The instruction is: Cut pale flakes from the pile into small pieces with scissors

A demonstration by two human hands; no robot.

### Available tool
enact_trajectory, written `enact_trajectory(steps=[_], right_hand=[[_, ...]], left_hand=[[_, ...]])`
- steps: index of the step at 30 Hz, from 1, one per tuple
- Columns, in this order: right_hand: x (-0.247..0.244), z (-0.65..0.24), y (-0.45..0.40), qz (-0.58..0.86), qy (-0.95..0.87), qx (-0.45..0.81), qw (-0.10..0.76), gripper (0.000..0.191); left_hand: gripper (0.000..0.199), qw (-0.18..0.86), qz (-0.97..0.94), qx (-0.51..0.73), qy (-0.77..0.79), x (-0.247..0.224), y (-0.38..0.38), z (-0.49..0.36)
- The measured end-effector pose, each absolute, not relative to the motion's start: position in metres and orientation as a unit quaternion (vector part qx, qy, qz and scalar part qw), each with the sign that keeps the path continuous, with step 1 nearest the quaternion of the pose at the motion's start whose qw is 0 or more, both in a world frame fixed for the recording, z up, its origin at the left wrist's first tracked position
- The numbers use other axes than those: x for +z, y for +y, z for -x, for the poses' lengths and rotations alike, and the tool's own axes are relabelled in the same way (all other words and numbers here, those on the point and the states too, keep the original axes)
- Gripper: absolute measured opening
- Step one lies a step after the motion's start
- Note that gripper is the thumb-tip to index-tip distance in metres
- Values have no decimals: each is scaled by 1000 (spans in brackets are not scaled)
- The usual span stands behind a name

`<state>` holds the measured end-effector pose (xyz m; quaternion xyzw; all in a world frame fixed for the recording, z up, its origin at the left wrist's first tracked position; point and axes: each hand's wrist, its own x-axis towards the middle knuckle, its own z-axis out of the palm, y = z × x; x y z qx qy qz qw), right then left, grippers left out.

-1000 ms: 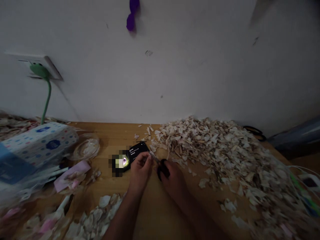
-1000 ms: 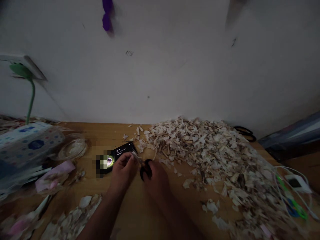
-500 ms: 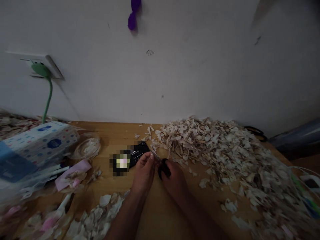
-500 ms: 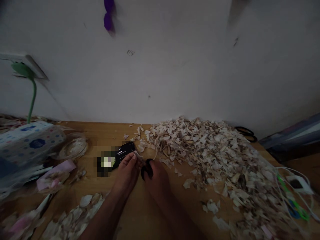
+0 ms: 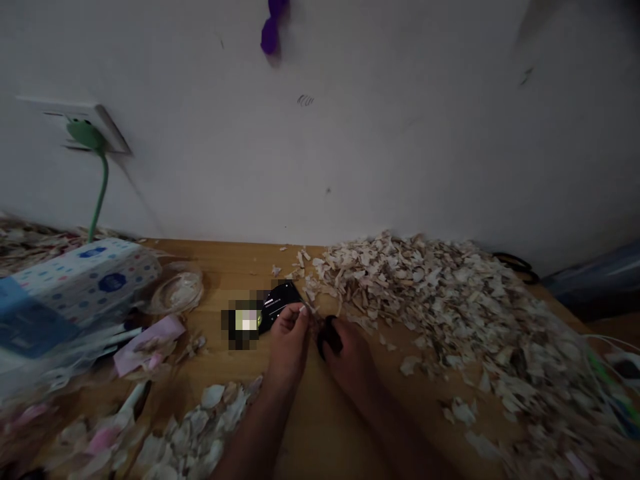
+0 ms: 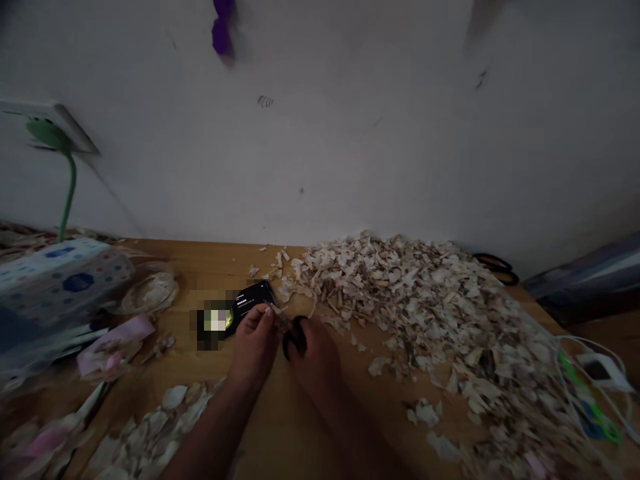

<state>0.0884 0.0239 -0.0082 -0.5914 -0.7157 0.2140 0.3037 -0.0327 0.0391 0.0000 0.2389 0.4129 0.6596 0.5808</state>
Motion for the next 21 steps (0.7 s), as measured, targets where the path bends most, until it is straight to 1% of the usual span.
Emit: enact_trajectory(steps=[4,9,17,21], right_hand=[[-7,-89,25,584,-723,220,298,18],[-7,-89,25,587,-718,222,300,18],[-7,-89,25,582,-720,224,304,20],[-5,-89,25,584,-720,219,305,18]], left_hand=[[27,554,-253,657,445,-1,39,35],[27,500,-300,651,487,1,39,40],[21,457,-342,641,514,-7,39,43],[20,455,-350,637,514,-5,38,43]])
